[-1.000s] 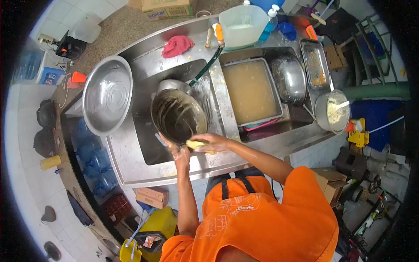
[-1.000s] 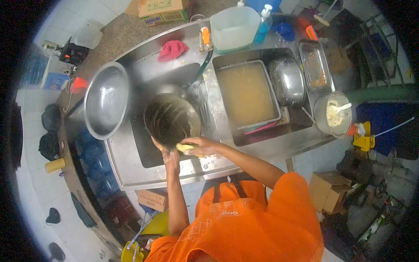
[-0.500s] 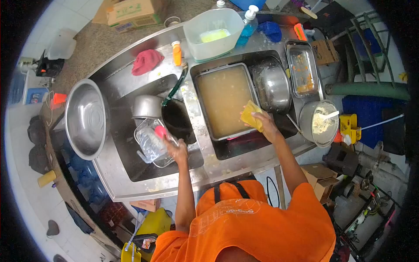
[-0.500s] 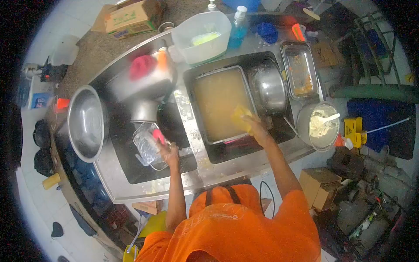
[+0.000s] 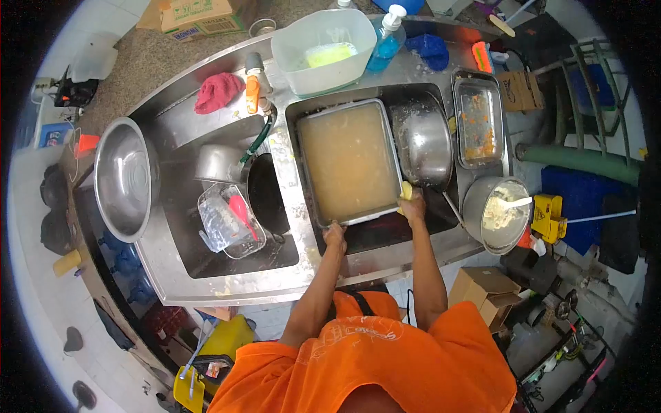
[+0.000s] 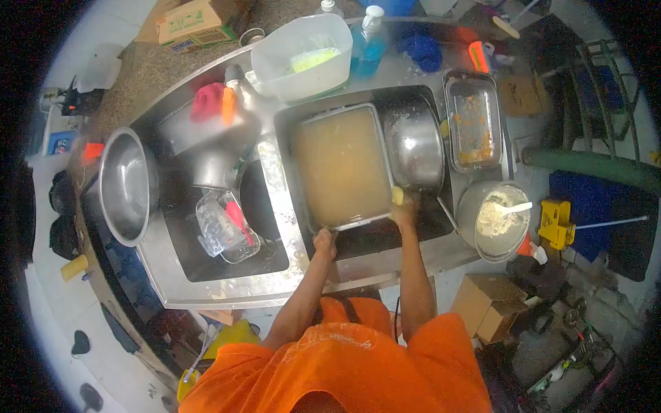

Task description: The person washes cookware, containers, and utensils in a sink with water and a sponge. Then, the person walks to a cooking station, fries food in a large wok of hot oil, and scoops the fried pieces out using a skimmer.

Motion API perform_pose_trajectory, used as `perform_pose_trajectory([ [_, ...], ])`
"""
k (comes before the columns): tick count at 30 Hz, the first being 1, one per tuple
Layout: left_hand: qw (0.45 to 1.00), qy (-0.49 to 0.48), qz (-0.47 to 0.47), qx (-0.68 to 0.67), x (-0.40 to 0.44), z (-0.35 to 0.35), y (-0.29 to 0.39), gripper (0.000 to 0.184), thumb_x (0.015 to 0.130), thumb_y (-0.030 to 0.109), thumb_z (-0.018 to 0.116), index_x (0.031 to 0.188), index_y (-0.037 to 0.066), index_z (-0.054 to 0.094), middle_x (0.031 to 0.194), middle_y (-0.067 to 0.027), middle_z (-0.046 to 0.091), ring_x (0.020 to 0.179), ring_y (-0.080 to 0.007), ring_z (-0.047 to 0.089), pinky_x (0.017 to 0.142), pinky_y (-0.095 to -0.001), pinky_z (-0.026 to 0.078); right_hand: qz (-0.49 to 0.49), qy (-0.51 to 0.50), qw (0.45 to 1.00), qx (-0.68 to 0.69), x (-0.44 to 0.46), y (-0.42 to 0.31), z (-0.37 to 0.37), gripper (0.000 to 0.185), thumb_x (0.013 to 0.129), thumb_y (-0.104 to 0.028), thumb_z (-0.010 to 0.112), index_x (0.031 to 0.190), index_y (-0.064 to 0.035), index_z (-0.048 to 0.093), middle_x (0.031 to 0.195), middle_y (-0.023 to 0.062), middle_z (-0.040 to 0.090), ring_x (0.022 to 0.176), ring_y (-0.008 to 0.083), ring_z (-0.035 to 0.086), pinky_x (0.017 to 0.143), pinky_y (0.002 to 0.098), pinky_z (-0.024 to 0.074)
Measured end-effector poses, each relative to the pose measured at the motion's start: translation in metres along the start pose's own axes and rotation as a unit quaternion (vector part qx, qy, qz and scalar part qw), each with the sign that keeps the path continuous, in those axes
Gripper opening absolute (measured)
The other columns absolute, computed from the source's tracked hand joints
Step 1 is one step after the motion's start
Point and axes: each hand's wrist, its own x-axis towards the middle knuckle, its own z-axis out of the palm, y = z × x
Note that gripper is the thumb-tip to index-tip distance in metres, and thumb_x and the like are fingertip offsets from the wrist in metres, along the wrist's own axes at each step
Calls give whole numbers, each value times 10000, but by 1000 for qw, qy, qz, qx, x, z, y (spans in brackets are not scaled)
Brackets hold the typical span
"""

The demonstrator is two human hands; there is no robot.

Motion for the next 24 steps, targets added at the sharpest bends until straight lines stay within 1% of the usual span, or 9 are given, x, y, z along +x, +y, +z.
perform_pose_trajectory([
  [1, 997, 70, -38, -15, 0, 8, 1, 304, 891, 203, 608, 1105, 28, 480, 1033, -136, 614, 793, -229, 629, 538, -326, 558, -45, 3, 999, -14, -3, -5, -4, 339, 673, -126, 706, 1001, -47, 672, 920, 116, 701, 880, 245, 676, 776, 379, 522],
  [3, 987, -30, 73, 138, -2, -11, -4, 236, 911, 190, 568, 1079, 27, 541, 1022, -138, 606, 790, -252, 612, 719, -384, 546, -86, 2, 996, -24, -15, -15, -16, 349, 671, -120, 696, 1014, -57, 679, 921, 120, 707, 878, 243, 683, 773, 377, 521],
  [5, 988, -66, 46, 134, -11, -17, 13, 244, 915, 176, 562, 1071, -10, 534, 1015, -152, 601, 770, -259, 613, 727, -398, 560, -85, -3, 996, -12, -31, -39, -29, 369, 674, -122, 690, 1039, -67, 684, 923, 128, 710, 876, 247, 688, 769, 371, 521],
  [7, 992, -44, -117, -31, -56, 15, 79, 325, 903, 158, 590, 1082, -81, 461, 1010, -178, 598, 733, -250, 632, 562, -369, 600, -113, -3, 993, -36, -40, -54, -37, 341, 699, -158, 683, 1032, -87, 690, 929, 140, 706, 885, 306, 681, 779, 389, 521],
  [10, 989, -2, -144, -24, -78, 28, 101, 319, 921, 152, 552, 1094, -105, 474, 1021, -182, 589, 734, -264, 633, 591, -364, 607, -140, -1, 989, -51, -57, -71, -48, 324, 703, -170, 681, 1016, -87, 691, 928, 152, 701, 882, 345, 673, 782, 404, 519],
  [15, 991, -113, -56, 34, -86, 23, 98, 266, 949, 146, 525, 1129, -49, 532, 1058, -137, 591, 904, -261, 607, 774, -399, 564, -184, 29, 981, -62, -73, -85, -48, 331, 695, -167, 688, 1011, -71, 685, 907, 168, 694, 868, 358, 667, 781, 413, 518],
  [19, 979, -17, -141, -149, -129, 47, 136, 278, 952, 173, 547, 1144, -28, 556, 1073, -119, 613, 1004, -245, 588, 858, -374, 528, -214, 36, 974, -59, -85, -113, -49, 315, 679, -150, 690, 974, -40, 689, 840, 170, 694, 791, 315, 680, 734, 389, 521],
  [21, 993, -64, -45, 92, -96, 19, 84, 293, 951, 195, 555, 1138, -31, 559, 1111, -131, 597, 1022, -236, 577, 847, -362, 531, -268, 44, 960, -65, -96, -147, -48, 300, 673, -172, 691, 930, -16, 690, 783, 183, 686, 754, 328, 682, 707, 396, 522],
  [24, 974, -94, -35, 202, -119, 16, 107, 286, 966, 221, 519, 1100, -30, 545, 1144, -157, 545, 992, -245, 576, 822, -368, 566, -279, 47, 951, -120, -108, -182, -44, 295, 671, -194, 691, 906, -15, 687, 779, 193, 681, 777, 356, 677, 712, 423, 518],
])
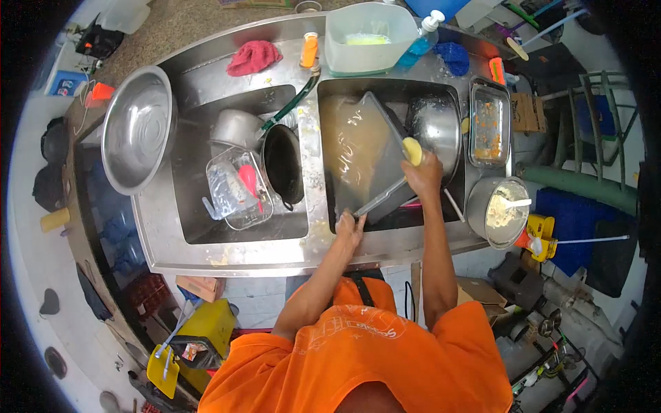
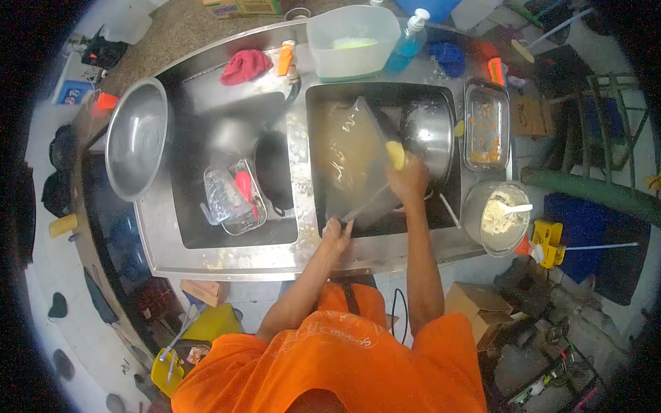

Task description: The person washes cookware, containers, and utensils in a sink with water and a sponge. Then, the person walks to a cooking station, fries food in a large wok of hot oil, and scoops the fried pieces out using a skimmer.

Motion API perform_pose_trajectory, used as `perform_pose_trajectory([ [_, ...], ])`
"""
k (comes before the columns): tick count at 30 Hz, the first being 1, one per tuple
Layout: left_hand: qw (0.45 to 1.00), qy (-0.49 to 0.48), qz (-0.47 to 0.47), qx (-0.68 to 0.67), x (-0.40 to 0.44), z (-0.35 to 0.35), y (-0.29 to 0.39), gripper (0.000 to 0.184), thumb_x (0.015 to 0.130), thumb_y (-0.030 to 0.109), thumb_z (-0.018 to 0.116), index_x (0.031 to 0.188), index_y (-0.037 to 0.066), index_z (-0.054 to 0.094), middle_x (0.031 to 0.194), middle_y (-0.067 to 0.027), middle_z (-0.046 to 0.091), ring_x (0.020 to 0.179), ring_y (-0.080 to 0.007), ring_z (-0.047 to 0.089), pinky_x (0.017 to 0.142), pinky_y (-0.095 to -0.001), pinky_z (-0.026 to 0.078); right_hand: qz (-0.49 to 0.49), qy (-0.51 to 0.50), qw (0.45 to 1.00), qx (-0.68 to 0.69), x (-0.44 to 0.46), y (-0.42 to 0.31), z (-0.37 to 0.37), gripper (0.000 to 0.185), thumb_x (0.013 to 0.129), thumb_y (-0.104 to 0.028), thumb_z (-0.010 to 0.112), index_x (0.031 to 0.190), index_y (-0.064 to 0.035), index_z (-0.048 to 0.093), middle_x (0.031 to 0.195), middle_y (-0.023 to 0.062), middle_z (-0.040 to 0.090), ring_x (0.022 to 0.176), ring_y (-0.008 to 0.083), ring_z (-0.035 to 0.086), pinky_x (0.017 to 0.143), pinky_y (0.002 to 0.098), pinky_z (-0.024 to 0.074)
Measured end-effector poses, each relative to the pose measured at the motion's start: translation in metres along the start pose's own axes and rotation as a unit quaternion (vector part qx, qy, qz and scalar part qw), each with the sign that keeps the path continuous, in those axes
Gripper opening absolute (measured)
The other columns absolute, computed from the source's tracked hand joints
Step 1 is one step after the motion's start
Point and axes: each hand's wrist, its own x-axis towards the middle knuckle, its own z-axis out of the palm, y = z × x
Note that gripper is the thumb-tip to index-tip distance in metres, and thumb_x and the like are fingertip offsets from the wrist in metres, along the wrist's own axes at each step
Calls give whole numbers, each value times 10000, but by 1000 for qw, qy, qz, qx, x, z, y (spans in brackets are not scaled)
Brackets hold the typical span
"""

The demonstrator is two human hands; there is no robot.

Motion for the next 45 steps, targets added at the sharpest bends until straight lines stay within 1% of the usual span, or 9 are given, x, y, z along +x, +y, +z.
perform_pose_trajectory([
  [3, 915, 41, -144, -375, -17, 12, 32, 253, 991, 195, 444, 1062, -42, 497, 1053, -148, 501, 955, -274, 579, 809, -396, 607, 8, -44, 997, -65, 1, -19, -5, 318, 673, -228, 701, 921, -29, 683, 831, 208, 683, 816, 382, 666, 746, 444, 511],
  [10, 908, -229, -265, -229, -23, -21, 39, 222, 932, 194, 461, 1085, 38, 500, 1147, -157, 495, 980, -305, 563, 777, -450, 612, -29, -62, 987, -146, -45, -108, -30, 286, 698, -235, 698, 900, -34, 681, 840, 207, 683, 839, 389, 659, 751, 456, 505],
  [15, 914, -337, -211, -79, -39, 7, 12, 702, 868, 233, 558, 1474, 114, 225, 1359, -168, 433, 1032, -339, 580, 814, -453, 586, -106, 19, 985, -135, -94, -164, -67, 308, 672, -204, 687, 902, 0, 663, 785, 235, 659, 769, 412, 642, 695, 460, 495],
  [23, 945, -324, -3, -57, -63, 52, 63, 599, 870, 234, 589, 1392, 89, 331, 1210, -153, 539, 1034, -280, 588, 812, -408, 550, -148, 57, 965, -211, -174, -241, -65, 355, 684, -206, 710, 983, -20, 661, 808, 246, 659, 783, 435, 634, 727, 469, 499],
  [30, 956, -255, 144, 30, -67, 15, 105, 624, 849, 229, 621, 1380, 67, 335, 1130, -168, 592, 1050, -258, 595, 812, -363, 524, -93, 146, 978, -116, -196, -212, -106, 316, 742, -105, 726, 1031, 2, 653, 733, 105, 661, 664, 193, 656, 637, 343, 516],
  [35, 950, -223, 218, -9, -90, -104, 167, 507, 809, 108, 625, 1275, 44, 435, 1033, -142, 609, 962, -219, 600, 787, -312, 503, 3, 196, 960, 199, -221, -159, -145, 576, 764, -115, 710, 1304, -35, 524, 1035, 106, 615, 795, 134, 593, 586, 276, 507],
  [39, 940, -186, 287, 2, -108, -183, 188, 489, 749, 10, 578, 1225, 33, 469, 1029, -121, 573, 878, -192, 569, 754, -305, 504, 123, 111, 958, 236, -227, -116, -131, 749, 734, -167, 732, 1411, -76, 425, 1125, 131, 577, 817, 161, 593, 563, 261, 503],
  [43, 964, -9, 267, 14, -176, -257, 214, 778, 725, -2, 562, 1466, 38, 328, 1431, -195, 387, 1037, -238, 573, 867, -321, 494, 135, -44, 954, 265, -207, -97, -62, 855, 735, -396, 778, 1434, -90, 393, 1153, 147, 595, 826, 165, 611, 577, 266, 536],
  [45, 944, 104, 312, 40, -158, -294, 212, 616, 721, 5, 557, 1329, 50, 469, 1002, -88, 574, 793, -142, 549, 715, -300, 495, 166, -141, 908, 359, -182, -100, -19, 630, 847, -357, 677, 1386, -114, 458, 1028, 53, 645, 543, 84, 520, 408, 205, 399],
])
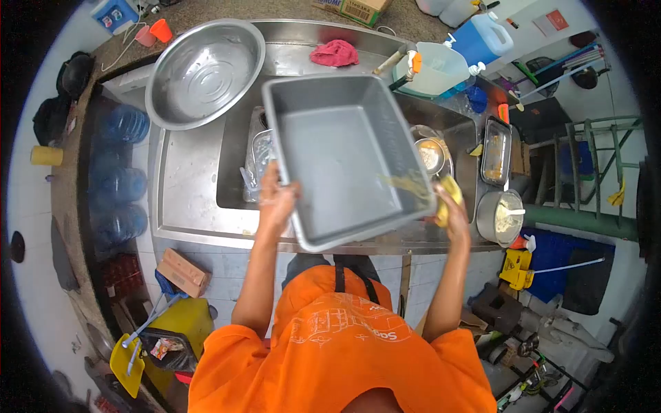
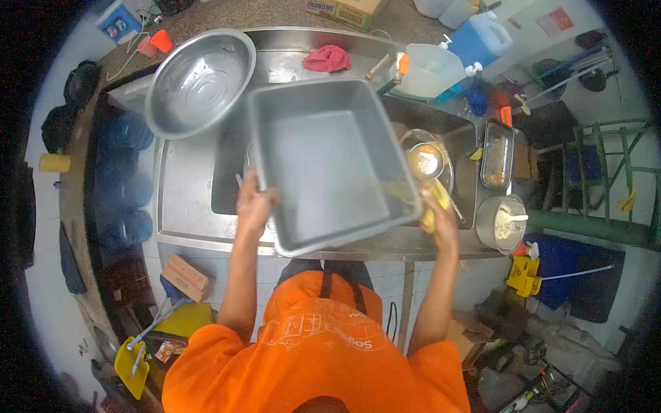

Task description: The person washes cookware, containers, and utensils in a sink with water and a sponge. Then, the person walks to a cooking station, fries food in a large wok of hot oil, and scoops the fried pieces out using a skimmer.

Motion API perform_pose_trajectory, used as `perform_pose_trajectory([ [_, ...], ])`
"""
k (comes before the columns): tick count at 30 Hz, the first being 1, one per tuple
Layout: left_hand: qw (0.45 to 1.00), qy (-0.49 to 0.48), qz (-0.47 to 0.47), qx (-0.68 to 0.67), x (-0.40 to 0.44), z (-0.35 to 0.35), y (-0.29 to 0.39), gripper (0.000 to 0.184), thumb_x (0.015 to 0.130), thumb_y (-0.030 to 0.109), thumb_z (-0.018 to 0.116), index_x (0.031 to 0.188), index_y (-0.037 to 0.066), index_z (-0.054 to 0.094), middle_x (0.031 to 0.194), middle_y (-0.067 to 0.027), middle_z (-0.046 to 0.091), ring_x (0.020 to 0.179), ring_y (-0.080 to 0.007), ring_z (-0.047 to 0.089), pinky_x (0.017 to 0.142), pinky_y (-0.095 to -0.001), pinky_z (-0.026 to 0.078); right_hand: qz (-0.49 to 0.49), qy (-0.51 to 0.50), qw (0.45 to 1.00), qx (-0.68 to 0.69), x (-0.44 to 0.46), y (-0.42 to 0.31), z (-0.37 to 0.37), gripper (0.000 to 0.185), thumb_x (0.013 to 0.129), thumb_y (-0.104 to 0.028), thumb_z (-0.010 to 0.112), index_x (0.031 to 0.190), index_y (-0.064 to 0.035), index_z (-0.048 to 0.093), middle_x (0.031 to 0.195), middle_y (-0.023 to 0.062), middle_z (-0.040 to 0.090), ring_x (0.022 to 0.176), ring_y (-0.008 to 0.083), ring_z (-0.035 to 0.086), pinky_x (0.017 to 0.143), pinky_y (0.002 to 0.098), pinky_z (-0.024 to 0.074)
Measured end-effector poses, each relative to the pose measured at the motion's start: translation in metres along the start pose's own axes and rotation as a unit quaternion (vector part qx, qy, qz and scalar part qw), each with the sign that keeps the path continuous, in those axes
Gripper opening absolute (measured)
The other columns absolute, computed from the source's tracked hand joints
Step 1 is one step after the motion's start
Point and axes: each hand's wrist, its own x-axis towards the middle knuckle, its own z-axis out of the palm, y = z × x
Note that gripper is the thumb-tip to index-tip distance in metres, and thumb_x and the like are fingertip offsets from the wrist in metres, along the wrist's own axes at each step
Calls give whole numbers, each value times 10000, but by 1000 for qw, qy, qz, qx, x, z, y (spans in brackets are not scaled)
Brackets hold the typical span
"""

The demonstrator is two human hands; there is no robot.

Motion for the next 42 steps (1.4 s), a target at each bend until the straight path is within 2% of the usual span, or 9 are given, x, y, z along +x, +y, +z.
perform_pose_trajectory([
  [7, 991, 12, 78, 109, 29, -42, 46, 266, 696, -27, 536, 956, 2, 587, 746, -40, 571, 645, -113, 497, 603, -268, 432, 81, -127, 987, 63, 227, 74, 170, 189, 779, -257, 716, 853, -157, 574, 571, -14, 505, 392, 126, 469, 345, 256, 355],
  [13, 919, 96, 201, 325, 38, -25, 61, 218, 671, -14, 530, 886, -29, 566, 678, -106, 572, 586, -184, 514, 580, -325, 442, 0, -125, 961, 248, 309, 70, 263, 255, 851, -311, 677, 975, -134, 541, 691, 41, 560, 475, 158, 530, 373, 283, 401],
  [18, 868, 136, 211, 428, 52, 4, 55, 312, 636, 8, 588, 944, -37, 573, 650, -185, 583, 576, -401, 567, 576, -417, 471, 22, -106, 979, 172, 279, 43, 257, 278, 875, -317, 678, 1031, -145, 525, 736, 26, 557, 483, 142, 541, 361, 274, 399],
  [29, 860, 200, 160, 441, 48, 17, 72, 393, 642, -20, 572, 1035, -20, 563, 635, -205, 579, 570, -399, 585, 589, -417, 478, -66, -48, 990, 117, 275, 77, 240, 320, 868, -293, 683, 1108, -118, 565, 769, 20, 581, 527, 137, 558, 355, 275, 407],
  [31, 842, 197, 161, 475, 47, 21, 78, 410, 639, -21, 572, 1049, -17, 567, 658, -216, 598, 590, -407, 599, 591, -414, 485, -65, -27, 992, 105, 276, 66, 241, 298, 856, -240, 696, 1087, -88, 586, 883, 45, 607, 758, 176, 581, 655, 323, 449],
  [34, 835, 206, 222, 460, 32, 20, 77, 460, 632, -17, 582, 1092, -9, 579, 708, -239, 626, 649, -414, 631, 619, -428, 503, -211, 19, 976, 52, 311, 71, 252, 285, 858, -251, 694, 1072, -92, 593, 880, 46, 601, 727, 171, 571, 611, 306, 423],
  [35, 824, 203, 226, 479, 31, 20, 75, 473, 636, -1, 587, 1109, -3, 578, 709, -236, 617, 640, -416, 619, 602, -439, 495, -335, 42, 941, 22, 334, 93, 259, 266, 873, -284, 683, 1058, -116, 593, 785, 14, 579, 528, 121, 555, 359, 254, 402],
  [38, 786, 208, 256, 523, 46, 16, 51, 513, 646, 40, 600, 1158, 14, 568, 731, -228, 617, 642, -415, 613, 581, -463, 492, -118, -83, 983, 111, 285, 56, 249, 248, 873, -288, 683, 1041, -125, 601, 766, 0, 572, 525, 107, 553, 360, 250, 404],
  [42, 810, 206, 289, 467, 70, 39, 49, 432, 617, 6, 577, 1049, 14, 586, 719, -240, 621, 683, -431, 627, 655, -466, 501, -74, -92, 984, 137, 245, 37, 250, 242, 876, -308, 685, 1023, -135, 601, 729, -26, 563, 509, 95, 543, 358, 240, 402],
])
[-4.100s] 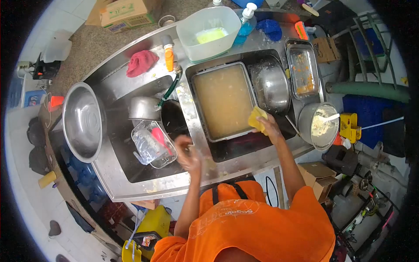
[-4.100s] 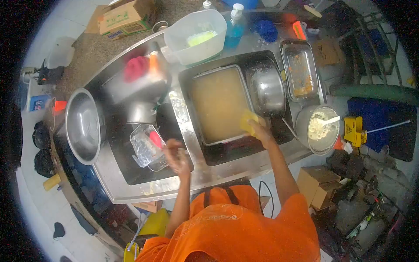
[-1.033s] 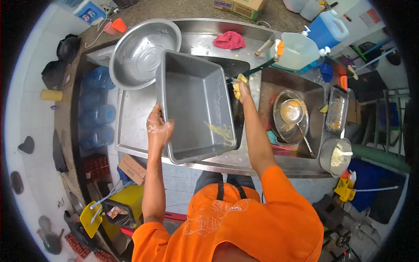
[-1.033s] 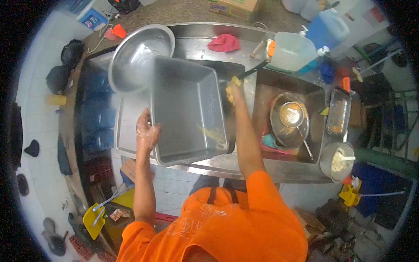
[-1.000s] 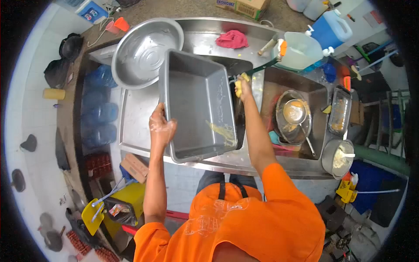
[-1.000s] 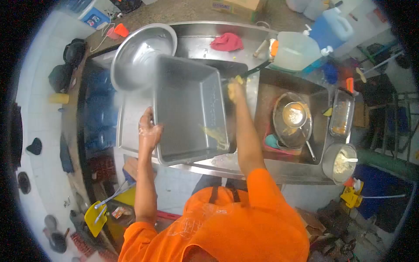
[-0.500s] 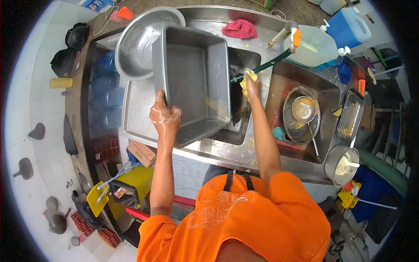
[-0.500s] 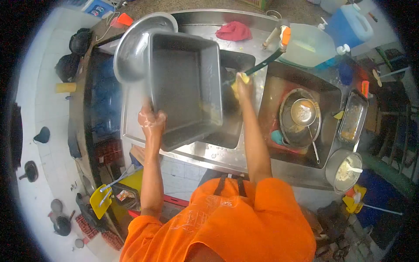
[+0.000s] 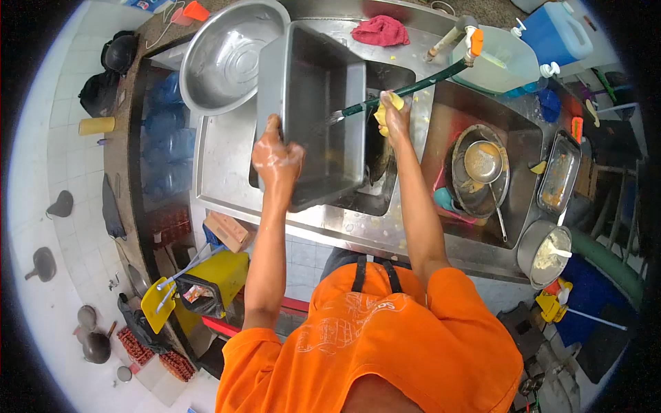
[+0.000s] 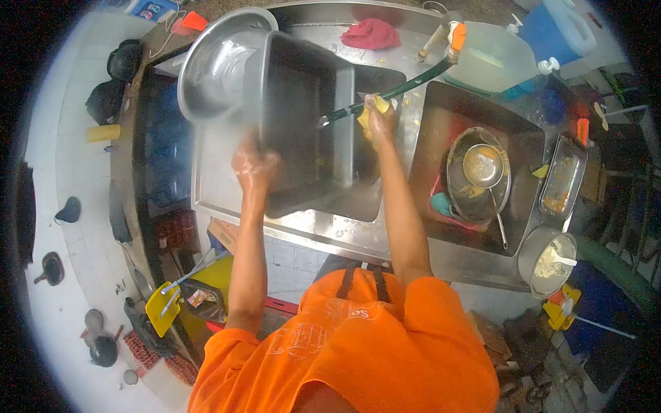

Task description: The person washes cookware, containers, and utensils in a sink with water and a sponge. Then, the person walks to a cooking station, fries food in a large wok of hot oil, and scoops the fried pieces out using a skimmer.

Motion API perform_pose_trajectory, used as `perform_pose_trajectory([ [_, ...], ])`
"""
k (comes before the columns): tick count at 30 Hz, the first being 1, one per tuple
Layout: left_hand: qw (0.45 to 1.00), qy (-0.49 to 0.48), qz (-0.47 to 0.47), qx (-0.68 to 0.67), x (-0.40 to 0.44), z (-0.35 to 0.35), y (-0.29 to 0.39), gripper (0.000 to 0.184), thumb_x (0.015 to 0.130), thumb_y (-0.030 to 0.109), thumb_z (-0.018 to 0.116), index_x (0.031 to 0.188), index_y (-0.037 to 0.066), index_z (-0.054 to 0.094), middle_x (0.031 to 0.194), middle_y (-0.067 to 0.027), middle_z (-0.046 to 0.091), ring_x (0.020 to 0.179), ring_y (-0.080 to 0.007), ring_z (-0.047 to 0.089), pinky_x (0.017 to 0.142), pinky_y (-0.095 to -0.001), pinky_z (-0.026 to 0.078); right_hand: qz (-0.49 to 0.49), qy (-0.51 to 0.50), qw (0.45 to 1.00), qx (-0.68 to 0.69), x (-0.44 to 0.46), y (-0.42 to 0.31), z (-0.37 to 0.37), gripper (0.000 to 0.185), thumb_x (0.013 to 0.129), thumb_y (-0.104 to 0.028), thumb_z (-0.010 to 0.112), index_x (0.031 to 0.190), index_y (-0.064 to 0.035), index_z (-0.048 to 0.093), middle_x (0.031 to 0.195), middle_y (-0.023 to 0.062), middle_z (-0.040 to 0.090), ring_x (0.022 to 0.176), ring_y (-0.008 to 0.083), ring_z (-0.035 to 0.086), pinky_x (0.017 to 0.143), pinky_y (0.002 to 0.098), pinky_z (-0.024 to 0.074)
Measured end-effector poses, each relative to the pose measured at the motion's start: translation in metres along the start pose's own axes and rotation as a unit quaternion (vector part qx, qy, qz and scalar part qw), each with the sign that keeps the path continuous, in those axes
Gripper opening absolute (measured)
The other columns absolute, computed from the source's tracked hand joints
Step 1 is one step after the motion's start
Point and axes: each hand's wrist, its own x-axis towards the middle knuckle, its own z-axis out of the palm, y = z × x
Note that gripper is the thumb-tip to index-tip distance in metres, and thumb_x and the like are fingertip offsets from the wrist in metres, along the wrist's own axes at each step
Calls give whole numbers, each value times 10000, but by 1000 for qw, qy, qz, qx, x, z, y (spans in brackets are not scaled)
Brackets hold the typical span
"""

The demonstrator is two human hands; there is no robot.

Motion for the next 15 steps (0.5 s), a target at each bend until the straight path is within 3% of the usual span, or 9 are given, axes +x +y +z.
perform_pose_trajectory([
  [3, 998, -34, -32, -39, 8, 13, 18, 351, 615, 3, 568, 965, 22, 571, 704, -243, 608, 664, -440, 614, 629, -468, 487, 62, -15, 998, -11, -20, -26, -8, 303, 856, -301, 717, 1033, -75, 619, 844, 26, 616, 699, 126, 589, 609, 279, 487],
  [4, 998, -27, -23, -51, 10, 15, 19, 299, 614, 6, 570, 912, 22, 550, 660, -222, 581, 603, -428, 580, 610, -437, 485, 1, -16, 1000, -26, -12, -12, -11, 285, 865, -330, 701, 1036, -130, 591, 737, -21, 568, 520, 92, 546, 369, 242, 411],
  [7, 971, -107, -135, -167, 8, 23, 9, 252, 619, 8, 565, 870, 14, 556, 620, -181, 551, 529, -342, 559, 577, -377, 473, -16, -32, 998, -42, -8, 10, -26, 296, 871, -312, 697, 1055, -120, 571, 761, -13, 578, 551, 99, 559, 402, 249, 431],
  [9, 976, -25, -78, -203, 4, 30, 2, 202, 623, 9, 559, 825, 11, 544, 597, -144, 522, 499, -268, 522, 548, -339, 447, 18, -9, 995, -97, -21, 31, -19, 327, 884, -280, 679, 1116, -98, 538, 816, 7, 596, 608, 110, 588, 462, 257, 467],
  [10, 974, 14, -48, -222, 3, 34, -1, 178, 625, 9, 556, 802, 9, 538, 585, -126, 507, 484, -231, 503, 534, -320, 434, -23, 13, 993, -116, -29, 58, -10, 345, 877, -219, 663, 1145, -63, 513, 871, 46, 615, 686, 157, 616, 549, 293, 508],
  [12, 969, -8, -63, -239, -1, 42, -7, 150, 628, 5, 546, 777, 7, 523, 579, -106, 492, 487, -183, 476, 513, -299, 408, -143, -51, 891, -428, -82, 83, 11, 572, 797, -242, 687, 1250, -1, 435, 1033, 227, 632, 971, 373, 629, 822, 444, 504],
  [13, 967, -18, -61, -246, -2, 49, -13, 137, 629, 3, 538, 764, 5, 516, 570, -95, 473, 489, -166, 452, 500, -289, 392, -194, -231, 812, -499, -92, 95, 17, 653, 787, -285, 668, 1303, 10, 395, 1097, 279, 608, 1067, 415, 586, 903, 475, 462],
  [15, 960, -36, -71, -268, -8, 62, -27, 118, 631, 0, 527, 747, 4, 508, 558, -85, 451, 492, -147, 422, 483, -280, 373, -74, -331, 739, -582, -94, 88, 11, 473, 798, -202, 626, 1242, -72, 529, 1225, 225, 564, 1158, 375, 526, 1003, 498, 385],
])
